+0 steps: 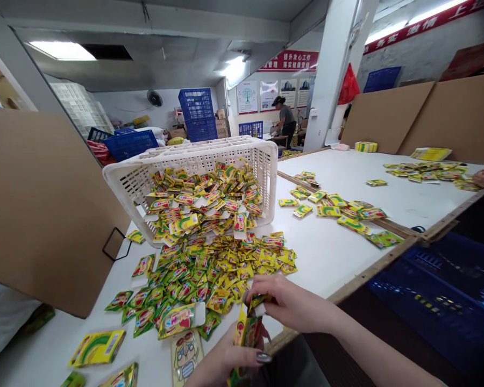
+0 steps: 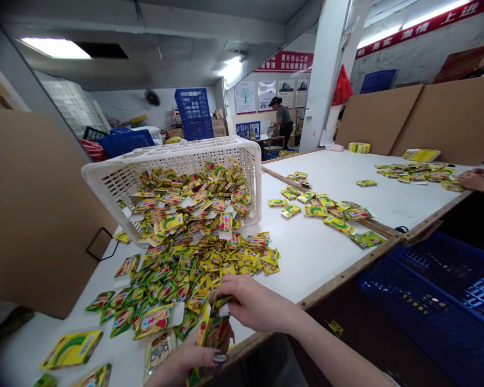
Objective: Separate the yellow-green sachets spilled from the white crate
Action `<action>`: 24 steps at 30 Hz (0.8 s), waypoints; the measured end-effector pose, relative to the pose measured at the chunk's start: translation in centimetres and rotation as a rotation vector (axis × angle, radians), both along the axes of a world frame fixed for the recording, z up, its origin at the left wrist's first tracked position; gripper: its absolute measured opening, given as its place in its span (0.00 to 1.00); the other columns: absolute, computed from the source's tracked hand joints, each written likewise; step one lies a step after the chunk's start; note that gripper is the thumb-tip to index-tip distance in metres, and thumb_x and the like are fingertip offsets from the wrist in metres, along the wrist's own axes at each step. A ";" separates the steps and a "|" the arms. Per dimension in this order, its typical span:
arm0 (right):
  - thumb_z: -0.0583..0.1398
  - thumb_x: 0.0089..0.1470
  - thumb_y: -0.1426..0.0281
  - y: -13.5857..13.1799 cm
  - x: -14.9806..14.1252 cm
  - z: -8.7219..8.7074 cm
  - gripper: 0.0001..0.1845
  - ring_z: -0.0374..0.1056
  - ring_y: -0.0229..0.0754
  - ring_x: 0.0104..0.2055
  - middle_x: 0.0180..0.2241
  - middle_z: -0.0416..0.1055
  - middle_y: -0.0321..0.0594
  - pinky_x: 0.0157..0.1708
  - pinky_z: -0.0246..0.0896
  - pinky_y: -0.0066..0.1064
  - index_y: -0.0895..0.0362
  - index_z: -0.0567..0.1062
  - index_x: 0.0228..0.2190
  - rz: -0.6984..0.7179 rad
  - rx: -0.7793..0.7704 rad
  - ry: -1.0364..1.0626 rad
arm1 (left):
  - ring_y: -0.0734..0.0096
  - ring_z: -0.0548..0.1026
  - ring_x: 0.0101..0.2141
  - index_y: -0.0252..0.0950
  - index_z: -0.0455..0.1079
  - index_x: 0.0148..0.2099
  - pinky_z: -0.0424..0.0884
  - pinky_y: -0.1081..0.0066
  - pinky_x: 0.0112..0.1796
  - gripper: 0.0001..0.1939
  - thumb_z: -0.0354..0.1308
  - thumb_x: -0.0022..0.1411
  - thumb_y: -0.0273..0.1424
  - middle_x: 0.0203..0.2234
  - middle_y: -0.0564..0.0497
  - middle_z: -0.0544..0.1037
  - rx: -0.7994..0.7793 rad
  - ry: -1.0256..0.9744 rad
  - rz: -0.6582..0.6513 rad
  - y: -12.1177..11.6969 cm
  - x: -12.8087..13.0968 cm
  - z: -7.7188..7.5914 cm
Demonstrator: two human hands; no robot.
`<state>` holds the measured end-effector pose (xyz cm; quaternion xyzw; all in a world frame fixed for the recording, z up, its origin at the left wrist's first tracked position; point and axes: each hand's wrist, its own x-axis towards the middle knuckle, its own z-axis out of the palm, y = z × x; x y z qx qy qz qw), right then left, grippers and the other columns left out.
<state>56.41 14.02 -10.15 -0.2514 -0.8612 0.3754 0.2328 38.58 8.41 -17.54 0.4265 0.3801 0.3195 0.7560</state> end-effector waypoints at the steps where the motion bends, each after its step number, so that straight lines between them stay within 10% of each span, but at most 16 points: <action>1: 0.50 0.46 0.84 -0.3 0.2 0.2 0.22 0.64 0.40 0.40 0.37 0.68 0.39 0.41 0.58 0.31 0.54 0.72 0.39 0.005 0.013 -0.027 | 0.78 0.61 0.21 0.33 0.64 0.32 0.55 0.77 0.21 0.18 0.64 0.37 0.33 0.21 0.55 0.66 0.002 -0.002 0.008 0.0 0.0 0.0; 6: 0.53 0.49 0.78 -1.4 1.0 -2.2 0.09 0.63 0.35 0.27 0.25 0.66 0.34 0.27 0.59 0.25 0.56 0.71 0.32 -0.188 -0.149 0.056 | 0.80 0.57 0.18 0.33 0.66 0.29 0.48 0.77 0.18 0.16 0.64 0.34 0.31 0.16 0.57 0.64 -0.024 -0.076 -0.101 -0.3 -0.2 0.6; 11: 0.51 0.54 0.70 -2.8 1.9 -5.3 0.12 0.63 0.34 0.23 0.34 0.68 0.39 0.20 0.58 0.24 0.55 0.71 0.37 -0.073 -0.441 0.059 | 0.82 0.58 0.18 0.32 0.65 0.24 0.47 0.77 0.19 0.17 0.67 0.33 0.34 0.16 0.57 0.64 -0.043 -0.161 -0.184 -0.4 0.5 -1.2; 17: 0.55 0.47 0.72 -1.9 3.0 -5.8 0.07 0.64 0.37 0.27 0.26 0.69 0.37 0.25 0.60 0.26 0.57 0.73 0.23 -0.144 -0.340 0.031 | 0.74 0.68 0.26 0.33 0.64 0.45 0.63 0.76 0.28 0.35 0.69 0.34 0.42 0.26 0.52 0.71 0.087 -0.101 -0.207 0.1 2.0 -4.1; 21: 0.51 0.47 0.68 4.3 9.9 -4.8 0.13 0.58 0.39 0.14 0.12 0.62 0.33 0.16 0.57 0.30 0.59 0.72 0.33 -0.792 0.012 -0.089 | 0.61 0.59 0.53 0.40 0.53 0.57 0.56 0.61 0.52 0.30 0.54 0.54 0.42 0.54 0.43 0.60 0.623 0.690 0.141 2.9 -2.8 -3.0; 24: 0.50 0.49 0.68 8.5 12.7 -4.0 0.22 0.68 0.54 0.31 0.35 0.71 0.57 0.31 0.62 0.47 0.65 0.66 0.46 -1.123 0.366 -0.199 | 0.54 0.60 0.51 0.34 0.62 0.49 0.54 0.53 0.52 0.17 0.46 0.59 0.35 0.48 0.39 0.65 0.675 1.208 0.368 5.6 -7.9 -3.0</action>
